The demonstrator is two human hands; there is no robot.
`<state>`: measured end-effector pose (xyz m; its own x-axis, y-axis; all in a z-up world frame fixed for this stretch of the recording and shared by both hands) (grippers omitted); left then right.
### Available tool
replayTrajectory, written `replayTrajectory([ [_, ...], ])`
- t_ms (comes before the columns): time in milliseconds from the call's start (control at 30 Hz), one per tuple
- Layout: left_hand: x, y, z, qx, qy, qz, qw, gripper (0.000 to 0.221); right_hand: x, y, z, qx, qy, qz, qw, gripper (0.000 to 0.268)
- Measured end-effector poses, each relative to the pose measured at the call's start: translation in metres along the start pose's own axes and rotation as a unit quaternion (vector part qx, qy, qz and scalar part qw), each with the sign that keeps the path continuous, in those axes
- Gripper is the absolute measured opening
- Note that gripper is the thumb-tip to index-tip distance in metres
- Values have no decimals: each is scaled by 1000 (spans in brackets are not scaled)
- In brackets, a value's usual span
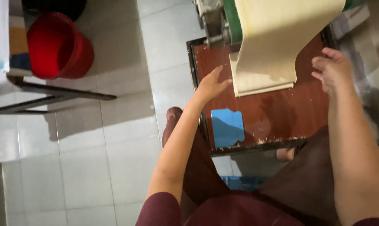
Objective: The person operates a dough sheeter, feeding a sheet of dough through the rollers and folding it into layers. They then place the folded dough onto a nearby table and repeat the process with another sheet.
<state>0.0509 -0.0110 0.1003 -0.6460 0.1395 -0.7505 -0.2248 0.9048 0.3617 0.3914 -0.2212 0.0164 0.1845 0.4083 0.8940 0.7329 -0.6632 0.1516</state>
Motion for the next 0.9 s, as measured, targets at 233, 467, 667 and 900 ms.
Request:
replayTrajectory([
  [233,-18,4,82,-21,-15,-42,999,81,15,-8,55,8,233,20,972,79],
  [467,-23,-1,110,-49,-42,-71,995,67,23,-7,70,58,220,148,962,43],
  [667,-37,-5,98,-24,-4,-140,990,70,31,3,64,91,260,120,954,24],
  [900,-43,-12,98,-51,-74,-290,953,45,24,10,67,129,231,117,957,18],
])
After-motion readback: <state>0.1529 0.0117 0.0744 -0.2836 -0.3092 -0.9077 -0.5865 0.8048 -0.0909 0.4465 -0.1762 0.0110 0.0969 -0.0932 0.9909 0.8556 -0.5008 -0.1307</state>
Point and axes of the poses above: each hand's wrist, its own z-axis towards the middle knuckle, its own y-axis out of the back of the hand, x = y × z, the point moved 1 cm from there along z, towards the middle knuckle, and after that the axes turned 11 degrees about x, right-handed, at the moved point
